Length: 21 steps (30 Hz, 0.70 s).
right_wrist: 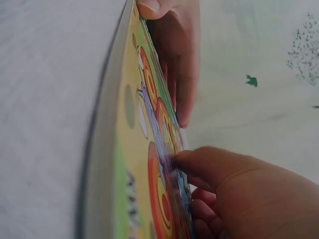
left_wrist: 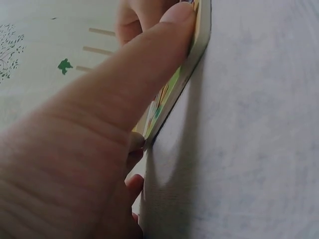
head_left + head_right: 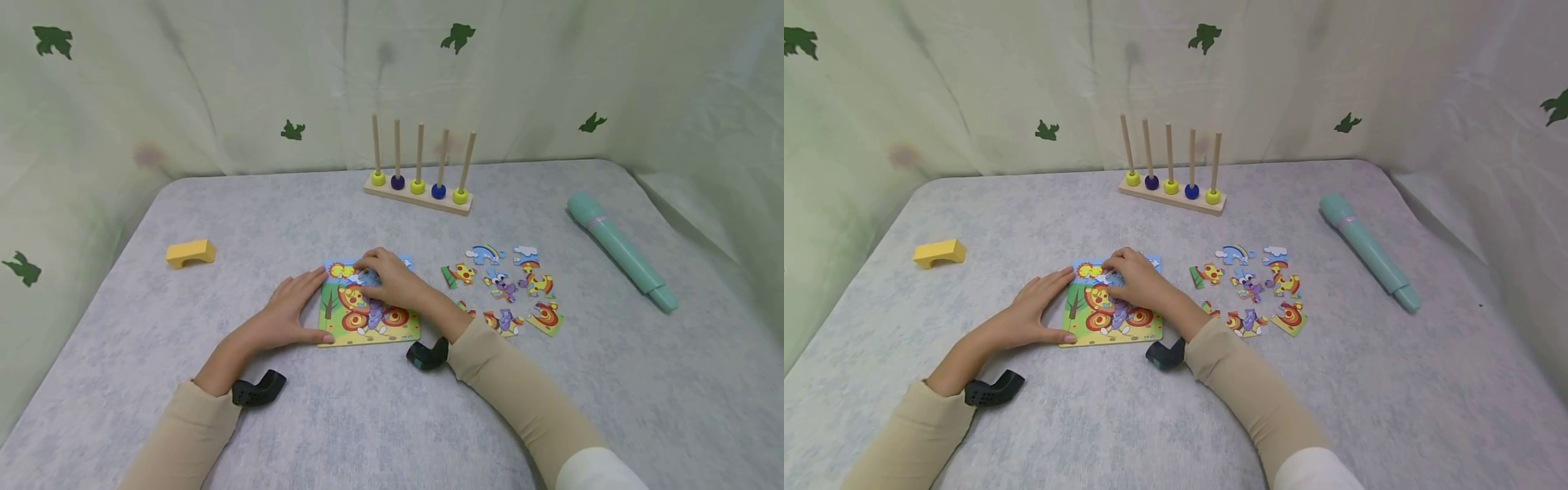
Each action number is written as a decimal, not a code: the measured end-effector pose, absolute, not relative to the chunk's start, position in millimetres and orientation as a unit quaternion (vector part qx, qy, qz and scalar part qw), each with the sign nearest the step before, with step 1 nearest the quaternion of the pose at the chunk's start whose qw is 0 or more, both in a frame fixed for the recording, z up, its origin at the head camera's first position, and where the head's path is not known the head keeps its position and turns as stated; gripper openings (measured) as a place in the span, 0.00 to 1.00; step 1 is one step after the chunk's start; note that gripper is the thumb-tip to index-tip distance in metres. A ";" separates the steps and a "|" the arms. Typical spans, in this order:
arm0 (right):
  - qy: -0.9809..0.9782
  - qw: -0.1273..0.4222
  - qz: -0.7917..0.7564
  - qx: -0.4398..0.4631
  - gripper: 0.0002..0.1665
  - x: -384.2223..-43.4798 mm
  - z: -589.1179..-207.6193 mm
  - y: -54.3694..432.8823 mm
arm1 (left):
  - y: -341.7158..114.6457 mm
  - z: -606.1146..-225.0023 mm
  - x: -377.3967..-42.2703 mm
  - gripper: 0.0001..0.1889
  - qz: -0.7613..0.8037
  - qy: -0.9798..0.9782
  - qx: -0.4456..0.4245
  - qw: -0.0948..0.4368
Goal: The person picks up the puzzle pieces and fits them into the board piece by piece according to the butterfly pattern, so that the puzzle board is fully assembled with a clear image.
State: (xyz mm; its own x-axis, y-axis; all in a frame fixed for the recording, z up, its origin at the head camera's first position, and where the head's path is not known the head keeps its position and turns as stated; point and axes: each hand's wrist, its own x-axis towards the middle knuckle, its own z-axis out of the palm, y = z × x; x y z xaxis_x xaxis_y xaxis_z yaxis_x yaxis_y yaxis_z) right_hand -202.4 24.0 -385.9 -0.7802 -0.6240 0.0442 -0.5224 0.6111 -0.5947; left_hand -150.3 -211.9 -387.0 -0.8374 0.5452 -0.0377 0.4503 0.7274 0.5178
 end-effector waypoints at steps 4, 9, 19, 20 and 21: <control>0.898 0.074 -0.279 -0.331 0.26 -203.6 -385.8 22.6 | -211.5 -384.8 -150.6 0.58 0.254 0.925 0.261 0.109; 0.910 0.058 -0.238 -0.335 0.26 -203.8 -385.0 18.8 | -211.4 -382.3 -152.8 0.56 0.243 0.924 0.271 0.118; 0.931 0.073 -0.172 -0.314 0.27 -200.9 -380.1 10.1 | -207.7 -376.8 -155.8 0.54 0.209 0.928 0.279 0.132; 0.931 0.080 -0.170 -0.312 0.28 -200.6 -379.2 10.1 | -207.2 -376.7 -156.1 0.54 0.207 0.928 0.279 0.132; 0.931 0.087 -0.170 -0.311 0.29 -200.4 -378.2 10.7 | -206.9 -377.1 -156.6 0.54 0.203 0.929 0.279 0.133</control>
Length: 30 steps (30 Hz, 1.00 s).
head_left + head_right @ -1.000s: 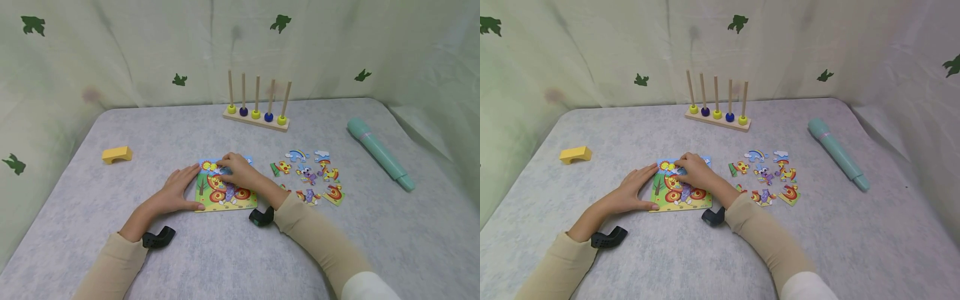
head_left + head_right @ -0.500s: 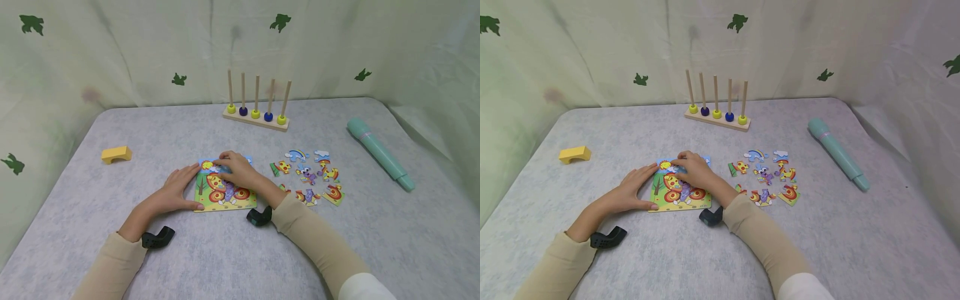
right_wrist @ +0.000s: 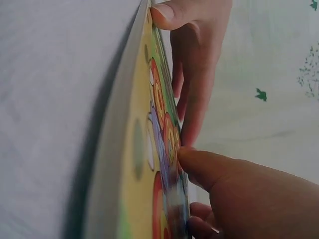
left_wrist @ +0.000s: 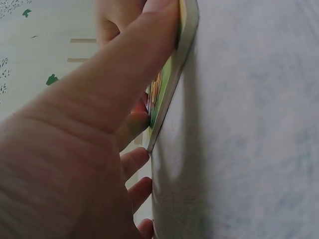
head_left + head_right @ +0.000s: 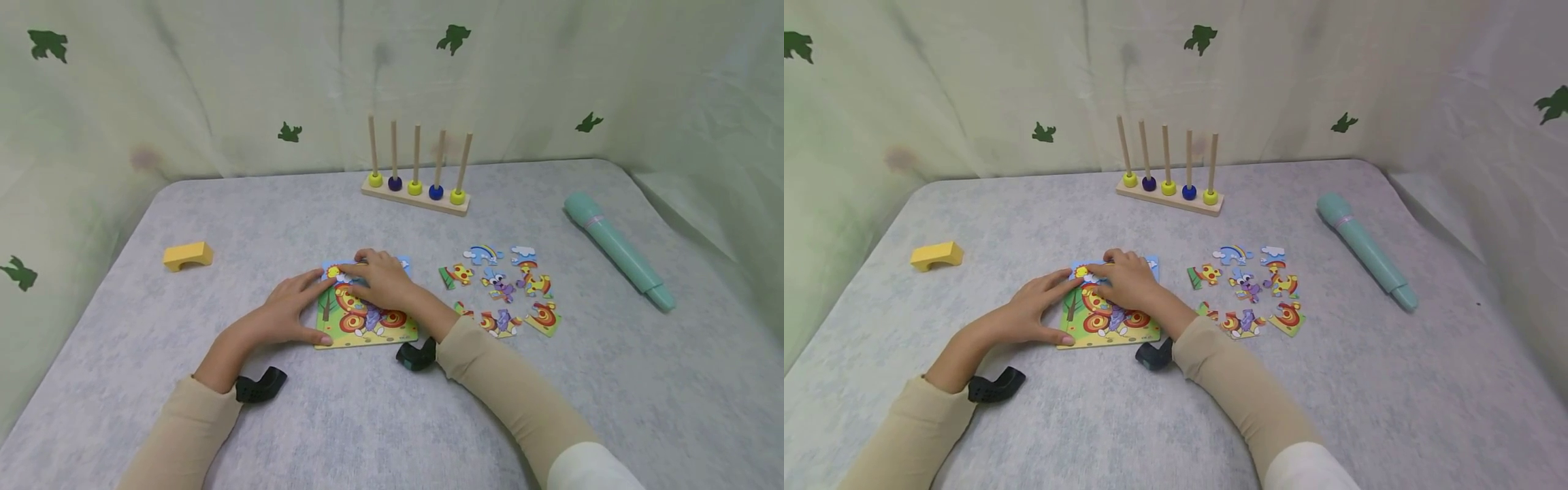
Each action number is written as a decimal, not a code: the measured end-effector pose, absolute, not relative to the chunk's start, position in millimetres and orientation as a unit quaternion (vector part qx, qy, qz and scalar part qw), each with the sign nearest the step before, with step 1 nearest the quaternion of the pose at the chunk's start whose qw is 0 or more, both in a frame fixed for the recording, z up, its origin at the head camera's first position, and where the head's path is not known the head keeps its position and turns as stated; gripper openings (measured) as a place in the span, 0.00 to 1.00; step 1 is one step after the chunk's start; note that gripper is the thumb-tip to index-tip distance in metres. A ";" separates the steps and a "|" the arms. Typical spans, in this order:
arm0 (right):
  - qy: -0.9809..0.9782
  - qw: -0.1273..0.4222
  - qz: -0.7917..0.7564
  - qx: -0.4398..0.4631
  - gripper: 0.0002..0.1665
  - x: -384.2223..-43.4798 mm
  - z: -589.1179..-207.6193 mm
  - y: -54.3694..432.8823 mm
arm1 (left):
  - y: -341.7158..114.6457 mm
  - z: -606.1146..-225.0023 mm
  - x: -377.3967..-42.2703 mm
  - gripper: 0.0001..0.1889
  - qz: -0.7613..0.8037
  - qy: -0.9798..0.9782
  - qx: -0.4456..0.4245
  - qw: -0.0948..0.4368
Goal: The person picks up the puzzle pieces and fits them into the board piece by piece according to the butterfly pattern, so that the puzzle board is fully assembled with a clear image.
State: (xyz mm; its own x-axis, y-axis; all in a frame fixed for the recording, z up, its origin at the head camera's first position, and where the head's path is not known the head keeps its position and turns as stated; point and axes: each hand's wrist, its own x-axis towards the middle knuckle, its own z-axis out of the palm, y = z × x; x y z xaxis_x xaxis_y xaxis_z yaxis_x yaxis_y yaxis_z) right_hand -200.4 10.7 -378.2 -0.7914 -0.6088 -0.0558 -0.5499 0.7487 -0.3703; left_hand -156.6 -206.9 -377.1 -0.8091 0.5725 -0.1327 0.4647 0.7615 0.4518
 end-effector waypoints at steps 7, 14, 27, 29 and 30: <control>0.907 0.135 -0.253 -0.309 0.35 -195.9 -357.4 25.7 | -207.2 -378.9 -156.5 0.55 0.200 0.931 0.278 0.128; 0.889 0.069 -0.334 -0.305 0.37 -188.4 -325.8 77.3 | -208.8 -379.1 -155.1 0.55 0.200 0.932 0.273 0.127; 0.899 -0.044 -0.387 -0.198 0.37 -197.6 -336.8 189.1 | -208.9 -378.6 -154.2 0.55 0.200 0.933 0.270 0.128; 0.901 -0.033 -0.395 -0.178 0.37 -201.6 -345.5 199.1 | -208.8 -378.0 -154.1 0.55 0.200 0.933 0.270 0.130; 0.900 -0.027 -0.401 -0.168 0.37 -203.1 -349.3 203.0 | -208.7 -377.6 -153.9 0.55 0.201 0.933 0.269 0.130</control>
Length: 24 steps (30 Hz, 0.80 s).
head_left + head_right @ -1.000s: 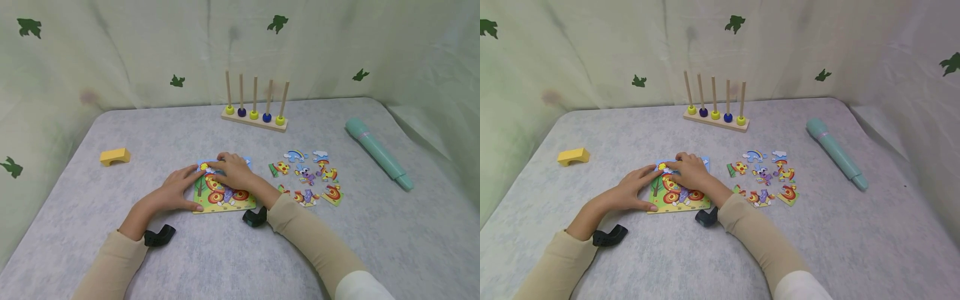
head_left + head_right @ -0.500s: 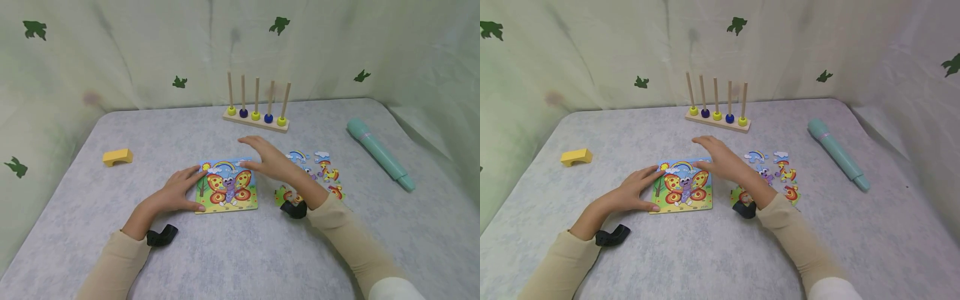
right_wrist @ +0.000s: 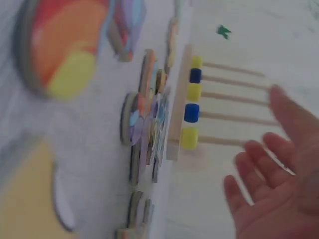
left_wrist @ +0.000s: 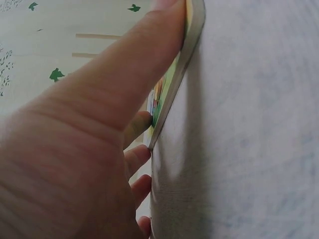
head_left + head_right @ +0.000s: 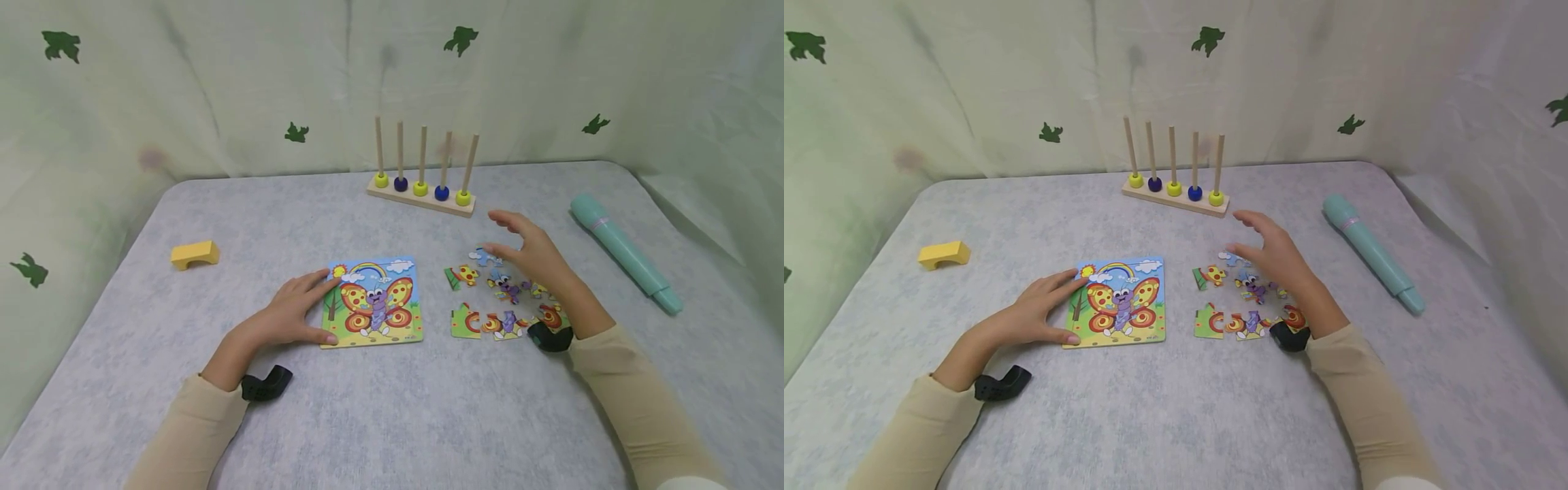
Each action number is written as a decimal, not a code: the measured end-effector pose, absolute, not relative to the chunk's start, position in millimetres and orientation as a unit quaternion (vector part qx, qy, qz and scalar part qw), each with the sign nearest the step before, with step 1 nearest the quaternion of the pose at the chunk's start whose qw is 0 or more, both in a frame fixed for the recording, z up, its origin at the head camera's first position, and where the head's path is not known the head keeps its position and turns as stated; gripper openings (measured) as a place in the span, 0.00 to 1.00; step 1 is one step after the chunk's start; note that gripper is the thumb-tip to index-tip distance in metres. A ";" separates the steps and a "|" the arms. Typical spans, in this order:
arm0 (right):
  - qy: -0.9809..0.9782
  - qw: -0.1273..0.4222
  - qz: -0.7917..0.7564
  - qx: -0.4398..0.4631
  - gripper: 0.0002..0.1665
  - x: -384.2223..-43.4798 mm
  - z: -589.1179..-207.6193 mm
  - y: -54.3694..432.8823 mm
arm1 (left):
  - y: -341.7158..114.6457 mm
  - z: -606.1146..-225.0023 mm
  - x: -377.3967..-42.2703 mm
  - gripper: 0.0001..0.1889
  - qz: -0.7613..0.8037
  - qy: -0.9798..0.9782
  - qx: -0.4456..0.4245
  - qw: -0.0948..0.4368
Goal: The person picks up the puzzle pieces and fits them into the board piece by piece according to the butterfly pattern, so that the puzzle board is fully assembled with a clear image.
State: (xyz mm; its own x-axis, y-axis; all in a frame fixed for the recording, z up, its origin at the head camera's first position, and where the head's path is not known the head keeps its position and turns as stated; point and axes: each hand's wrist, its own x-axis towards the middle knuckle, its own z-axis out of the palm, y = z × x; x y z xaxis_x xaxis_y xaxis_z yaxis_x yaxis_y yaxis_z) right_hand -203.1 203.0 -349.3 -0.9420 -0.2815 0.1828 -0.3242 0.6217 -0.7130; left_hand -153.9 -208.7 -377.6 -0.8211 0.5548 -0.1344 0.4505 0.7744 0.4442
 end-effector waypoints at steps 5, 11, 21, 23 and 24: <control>-0.898 -0.015 0.421 0.126 0.34 -208.9 -366.1 217.1 | -208.3 -376.7 -153.3 0.55 0.201 0.933 0.266 0.131; -0.902 -0.058 0.411 0.120 0.34 -211.2 -380.5 226.9 | -208.8 -377.6 -152.9 0.55 0.202 0.933 0.268 0.128; -0.918 -0.081 0.358 0.149 0.29 -211.1 -387.8 228.6 | -209.1 -378.6 -152.3 0.55 0.203 0.933 0.267 0.131; -0.922 -0.074 0.347 0.158 0.27 -210.8 -387.6 228.0 | -208.8 -378.4 -152.3 0.55 0.205 0.933 0.267 0.131; -0.923 -0.069 0.342 0.163 0.26 -210.7 -387.3 227.9 | -208.6 -378.5 -152.3 0.55 0.206 0.932 0.267 0.131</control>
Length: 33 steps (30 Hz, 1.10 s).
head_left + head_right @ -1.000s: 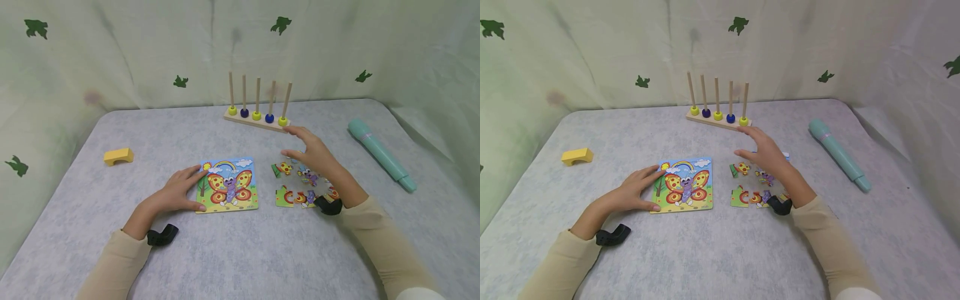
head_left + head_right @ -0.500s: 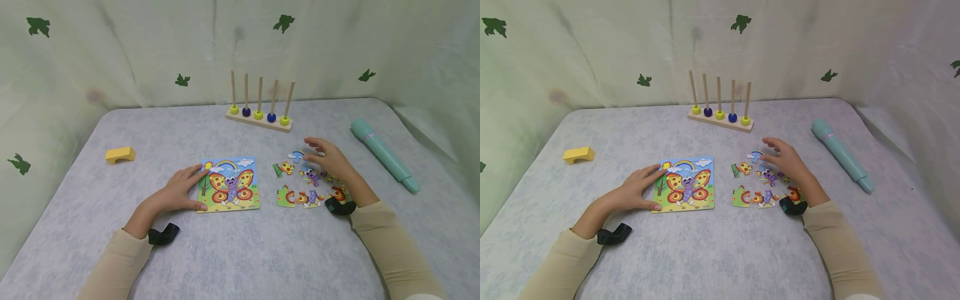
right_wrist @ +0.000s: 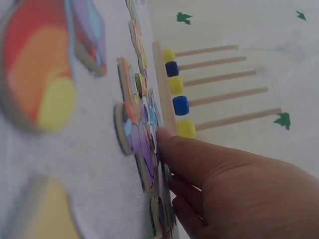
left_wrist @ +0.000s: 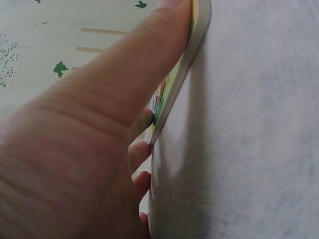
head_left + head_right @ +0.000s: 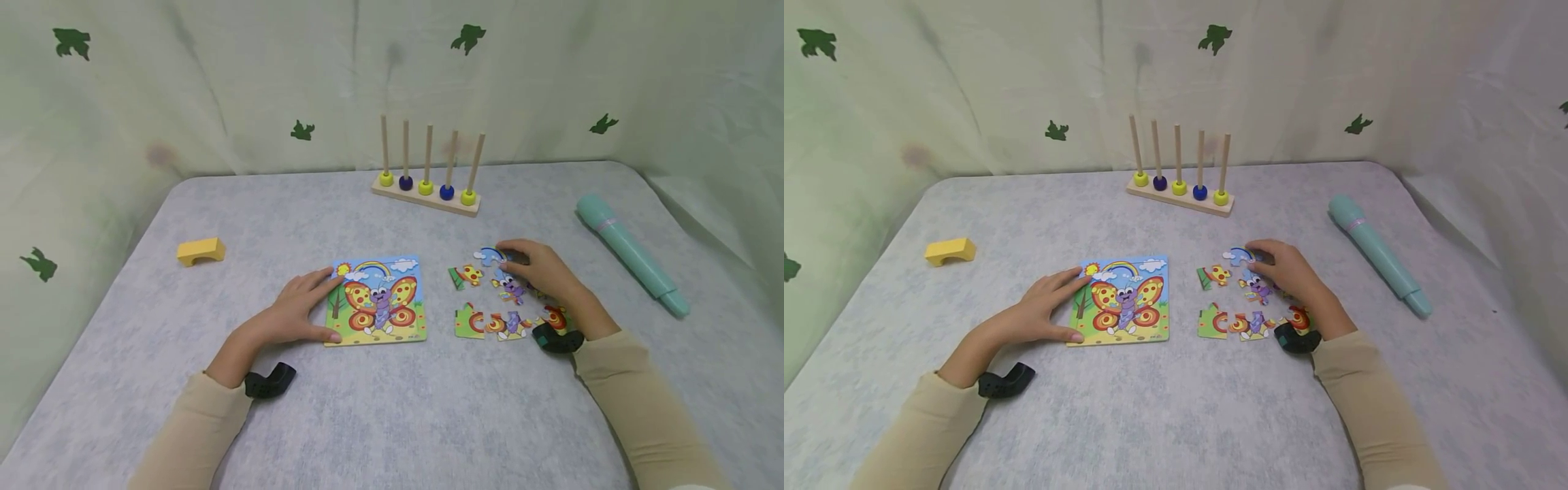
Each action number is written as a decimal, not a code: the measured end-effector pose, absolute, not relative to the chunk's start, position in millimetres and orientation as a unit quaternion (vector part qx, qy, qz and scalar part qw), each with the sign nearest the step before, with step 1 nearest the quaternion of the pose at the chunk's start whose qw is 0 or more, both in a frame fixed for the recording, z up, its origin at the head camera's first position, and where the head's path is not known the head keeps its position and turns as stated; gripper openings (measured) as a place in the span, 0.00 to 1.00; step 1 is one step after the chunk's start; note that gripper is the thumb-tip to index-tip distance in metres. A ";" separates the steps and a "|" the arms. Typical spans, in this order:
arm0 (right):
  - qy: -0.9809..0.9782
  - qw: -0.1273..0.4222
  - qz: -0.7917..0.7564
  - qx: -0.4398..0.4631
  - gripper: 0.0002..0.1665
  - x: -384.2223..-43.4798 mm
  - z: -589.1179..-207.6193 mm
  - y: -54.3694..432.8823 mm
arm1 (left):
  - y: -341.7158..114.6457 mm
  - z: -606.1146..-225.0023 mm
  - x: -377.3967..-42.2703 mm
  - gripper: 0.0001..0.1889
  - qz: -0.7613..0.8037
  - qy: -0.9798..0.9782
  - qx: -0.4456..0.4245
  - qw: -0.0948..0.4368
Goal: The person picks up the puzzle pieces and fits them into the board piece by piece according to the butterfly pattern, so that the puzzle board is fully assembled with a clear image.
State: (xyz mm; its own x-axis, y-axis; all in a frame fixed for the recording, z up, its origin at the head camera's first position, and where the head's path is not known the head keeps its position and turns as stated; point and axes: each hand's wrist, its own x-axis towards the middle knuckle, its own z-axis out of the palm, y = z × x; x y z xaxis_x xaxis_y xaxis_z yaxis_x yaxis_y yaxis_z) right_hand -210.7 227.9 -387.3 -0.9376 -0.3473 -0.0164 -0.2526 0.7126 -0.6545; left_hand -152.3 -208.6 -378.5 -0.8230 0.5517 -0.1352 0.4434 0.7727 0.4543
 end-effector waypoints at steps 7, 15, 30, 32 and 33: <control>0.927 0.024 -0.333 -0.172 0.24 -208.5 -383.7 226.4 | -208.1 -380.6 -152.5 0.56 0.206 0.932 0.269 0.128; 0.896 -0.052 -0.400 -0.188 0.24 -199.4 -361.2 204.6 | -209.0 -381.8 -152.3 0.56 0.209 0.932 0.267 0.126; 0.851 -0.046 -0.425 -0.304 0.22 -172.8 -344.1 111.9 | -209.8 -380.9 -152.7 0.55 0.208 0.932 0.272 0.120; 0.850 -0.035 -0.421 -0.314 0.22 -173.7 -347.3 99.1 | -209.7 -379.2 -152.0 0.55 0.211 0.930 0.275 0.119; 0.852 -0.029 -0.417 -0.317 0.22 -174.8 -349.3 93.3 | -209.7 -378.4 -151.8 0.55 0.213 0.930 0.276 0.119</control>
State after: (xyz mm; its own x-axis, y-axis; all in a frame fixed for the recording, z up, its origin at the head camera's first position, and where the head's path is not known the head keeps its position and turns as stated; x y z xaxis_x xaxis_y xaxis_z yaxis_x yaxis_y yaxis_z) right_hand -174.8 93.3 -349.3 -0.7977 -0.5151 0.3136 -0.5637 0.4523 -0.6911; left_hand -151.8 -209.7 -378.4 -0.8200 0.5630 -0.1029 0.4618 0.7570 0.4622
